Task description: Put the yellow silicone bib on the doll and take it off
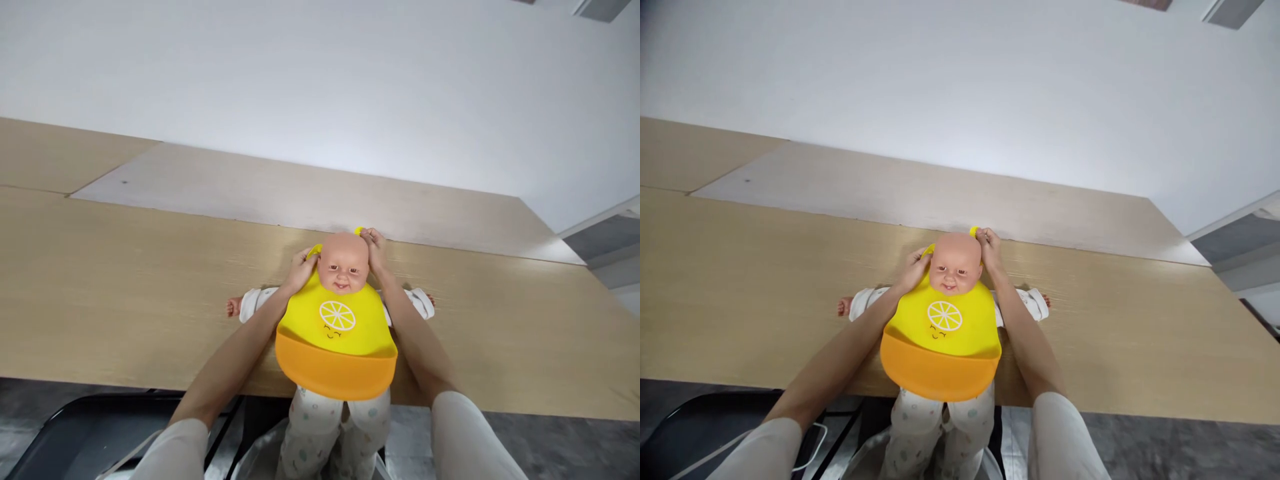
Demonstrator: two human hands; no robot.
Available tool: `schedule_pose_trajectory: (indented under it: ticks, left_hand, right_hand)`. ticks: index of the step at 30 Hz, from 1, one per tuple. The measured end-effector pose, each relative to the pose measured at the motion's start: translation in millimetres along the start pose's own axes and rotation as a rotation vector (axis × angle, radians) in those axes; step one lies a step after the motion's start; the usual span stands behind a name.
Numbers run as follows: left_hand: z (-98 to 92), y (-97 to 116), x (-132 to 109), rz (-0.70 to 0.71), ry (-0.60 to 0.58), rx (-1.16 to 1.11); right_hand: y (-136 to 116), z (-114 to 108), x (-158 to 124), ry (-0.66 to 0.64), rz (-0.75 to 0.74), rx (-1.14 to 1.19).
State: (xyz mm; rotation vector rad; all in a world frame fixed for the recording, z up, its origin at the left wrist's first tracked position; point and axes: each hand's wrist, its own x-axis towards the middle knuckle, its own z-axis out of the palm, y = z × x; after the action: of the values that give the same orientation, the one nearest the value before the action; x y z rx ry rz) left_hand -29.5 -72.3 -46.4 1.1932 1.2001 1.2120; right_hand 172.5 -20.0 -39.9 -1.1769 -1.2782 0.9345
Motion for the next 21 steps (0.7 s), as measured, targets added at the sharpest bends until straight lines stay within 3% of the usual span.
schedule_pose_trajectory:
  ticks: [7, 14, 21]
  left_hand:
    - [0.0, 0.2, 0.2, 0.000, 0.017, 0.172]
    - [-3.0, -8.3, 5.9, -0.013, -0.004, 0.295]
    - [-8.0, -3.3, 6.4, -0.062, -0.042, 0.343]
  right_hand:
    - [3.5, 4.0, -0.5, 0.224, -0.009, -0.209]
    - [15.0, 2.4, -0.2, 0.198, 0.074, -0.327]
    - [22.8, 1.8, 1.5, 0.175, 0.122, -0.407]
